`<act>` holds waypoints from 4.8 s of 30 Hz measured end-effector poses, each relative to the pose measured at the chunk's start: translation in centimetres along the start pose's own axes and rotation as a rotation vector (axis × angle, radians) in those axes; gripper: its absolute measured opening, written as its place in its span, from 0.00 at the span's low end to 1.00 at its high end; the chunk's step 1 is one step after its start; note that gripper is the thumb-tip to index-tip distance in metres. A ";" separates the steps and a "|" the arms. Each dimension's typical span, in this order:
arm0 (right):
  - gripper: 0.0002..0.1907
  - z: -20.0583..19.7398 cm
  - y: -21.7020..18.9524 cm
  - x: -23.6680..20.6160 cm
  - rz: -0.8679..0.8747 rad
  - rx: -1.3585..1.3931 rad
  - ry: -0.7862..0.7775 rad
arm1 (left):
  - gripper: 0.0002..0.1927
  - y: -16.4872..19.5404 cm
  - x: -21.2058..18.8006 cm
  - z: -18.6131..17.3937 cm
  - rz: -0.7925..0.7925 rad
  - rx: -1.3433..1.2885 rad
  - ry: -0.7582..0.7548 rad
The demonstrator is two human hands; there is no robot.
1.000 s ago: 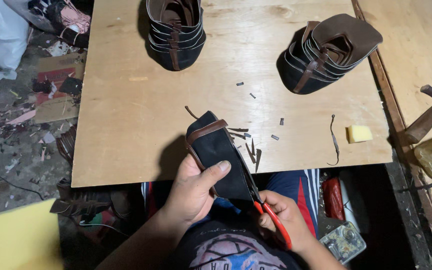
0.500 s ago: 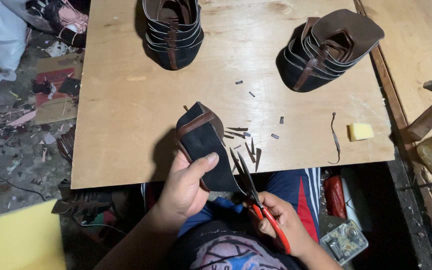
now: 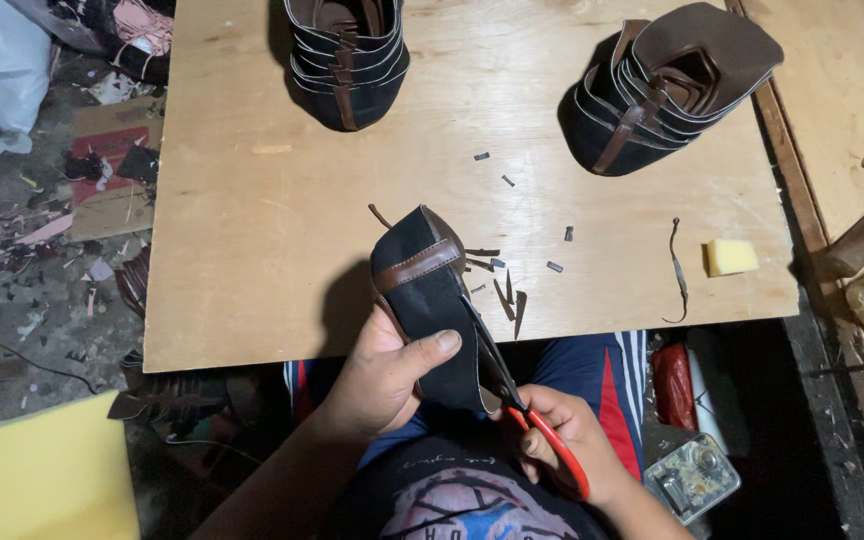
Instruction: The person trims excess leather edges from shoe upper components using red-handled shears, rotating each upper to cut small strips of scrap off the seam line, and sets finished uppers on the workbench with the other completed pairs.
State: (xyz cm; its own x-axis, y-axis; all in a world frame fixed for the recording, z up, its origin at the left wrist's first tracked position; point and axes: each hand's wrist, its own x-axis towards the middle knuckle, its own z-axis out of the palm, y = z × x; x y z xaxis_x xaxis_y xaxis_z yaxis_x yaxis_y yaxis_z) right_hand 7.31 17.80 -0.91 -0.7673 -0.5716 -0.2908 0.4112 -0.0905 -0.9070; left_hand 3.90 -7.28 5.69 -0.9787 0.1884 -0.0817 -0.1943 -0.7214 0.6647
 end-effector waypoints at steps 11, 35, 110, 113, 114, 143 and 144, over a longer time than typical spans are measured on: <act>0.36 0.3 -0.5 0.3 -0.001 0.064 -0.037 | 0.29 -0.8 0.4 -0.9 0.063 0.080 -0.016; 0.31 0.4 1.0 0.2 -0.031 0.091 0.045 | 0.21 -2.0 0.6 -1.0 -0.026 0.234 -0.063; 0.26 1.0 -3.8 1.7 0.066 -0.167 0.008 | 0.18 -0.3 1.0 0.6 0.108 -0.003 0.133; 0.25 0.8 -2.9 1.7 0.066 -0.156 0.001 | 0.18 -0.7 1.0 1.0 0.128 -0.012 0.156; 0.25 0.7 -2.6 1.8 0.076 -0.139 0.014 | 0.19 -0.8 1.1 1.1 0.130 -0.019 0.166; 0.29 0.3 0.3 2.3 0.007 0.018 0.123 | 0.28 -3.0 1.3 0.5 0.110 -0.071 0.115; 0.28 0.2 0.4 2.4 -0.004 0.045 0.130 | 0.29 -3.3 1.2 0.6 0.105 -0.056 0.116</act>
State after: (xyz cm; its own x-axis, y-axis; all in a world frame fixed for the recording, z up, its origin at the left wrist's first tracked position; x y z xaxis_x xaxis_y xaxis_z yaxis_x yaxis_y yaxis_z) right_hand 5.74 16.22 -1.89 -0.8249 -0.4609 -0.3273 0.4279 -0.1307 -0.8943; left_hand 3.42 -4.31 3.83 -0.9943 0.0341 -0.1010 -0.0906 -0.7696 0.6320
